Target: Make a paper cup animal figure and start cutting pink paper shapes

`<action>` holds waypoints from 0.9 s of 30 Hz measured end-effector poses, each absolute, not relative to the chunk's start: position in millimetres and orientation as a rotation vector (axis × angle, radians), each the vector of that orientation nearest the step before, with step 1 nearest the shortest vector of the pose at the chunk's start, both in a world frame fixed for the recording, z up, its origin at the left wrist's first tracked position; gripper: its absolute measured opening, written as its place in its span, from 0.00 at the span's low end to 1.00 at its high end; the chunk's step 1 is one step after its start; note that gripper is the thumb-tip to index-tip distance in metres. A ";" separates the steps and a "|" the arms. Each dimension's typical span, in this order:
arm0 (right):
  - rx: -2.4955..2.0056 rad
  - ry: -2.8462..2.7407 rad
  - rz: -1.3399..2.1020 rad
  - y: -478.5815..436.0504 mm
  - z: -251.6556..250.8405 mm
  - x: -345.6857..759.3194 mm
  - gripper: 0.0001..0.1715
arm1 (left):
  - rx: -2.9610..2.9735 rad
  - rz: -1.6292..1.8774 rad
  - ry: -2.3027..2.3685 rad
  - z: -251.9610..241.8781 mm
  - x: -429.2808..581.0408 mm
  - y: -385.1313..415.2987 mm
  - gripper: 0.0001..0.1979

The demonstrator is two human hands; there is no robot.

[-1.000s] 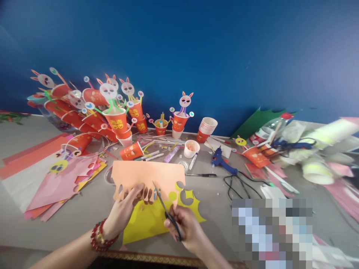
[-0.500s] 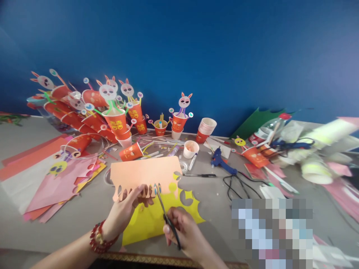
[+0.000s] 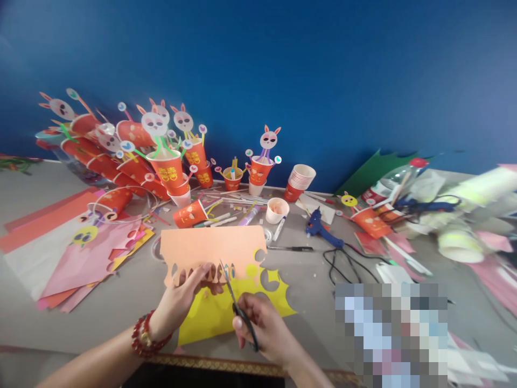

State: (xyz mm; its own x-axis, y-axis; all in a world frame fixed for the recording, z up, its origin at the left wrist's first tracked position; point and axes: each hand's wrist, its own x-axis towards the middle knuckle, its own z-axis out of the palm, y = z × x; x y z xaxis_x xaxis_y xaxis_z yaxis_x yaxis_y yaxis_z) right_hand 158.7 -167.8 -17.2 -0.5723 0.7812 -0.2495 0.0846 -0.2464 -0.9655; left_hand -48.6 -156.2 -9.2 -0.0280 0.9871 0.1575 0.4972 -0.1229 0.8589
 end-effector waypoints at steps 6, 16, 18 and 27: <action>-1.092 -1.521 1.875 -166.8 -16.5 159.4 0.33 | 2.084 0.997 1.679 -35.5 -59.5 -160.8 0.19; -1.143 -1.512 1.875 -166.0 -15.3 158.6 0.35 | 2.293 0.868 1.711 -54.9 -65.8 -162.8 0.25; -1.151 -1.512 1.870 -165.7 -16.5 158.9 0.35 | 2.237 0.888 1.671 -48.4 -63.8 -162.0 0.25; -1.168 -1.475 1.889 -164.6 -23.7 159.1 0.37 | 2.187 1.025 1.478 -19.3 -56.2 -154.7 0.21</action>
State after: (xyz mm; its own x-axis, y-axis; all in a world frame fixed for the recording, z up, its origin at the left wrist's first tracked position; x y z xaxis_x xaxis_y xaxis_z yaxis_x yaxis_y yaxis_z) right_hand 159.1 -164.6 -23.7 -0.5267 0.7820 -0.3333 0.1337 -0.3110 -0.9409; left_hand -56.2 -154.7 -19.3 0.2124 0.8974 0.3867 0.6768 -0.4205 0.6042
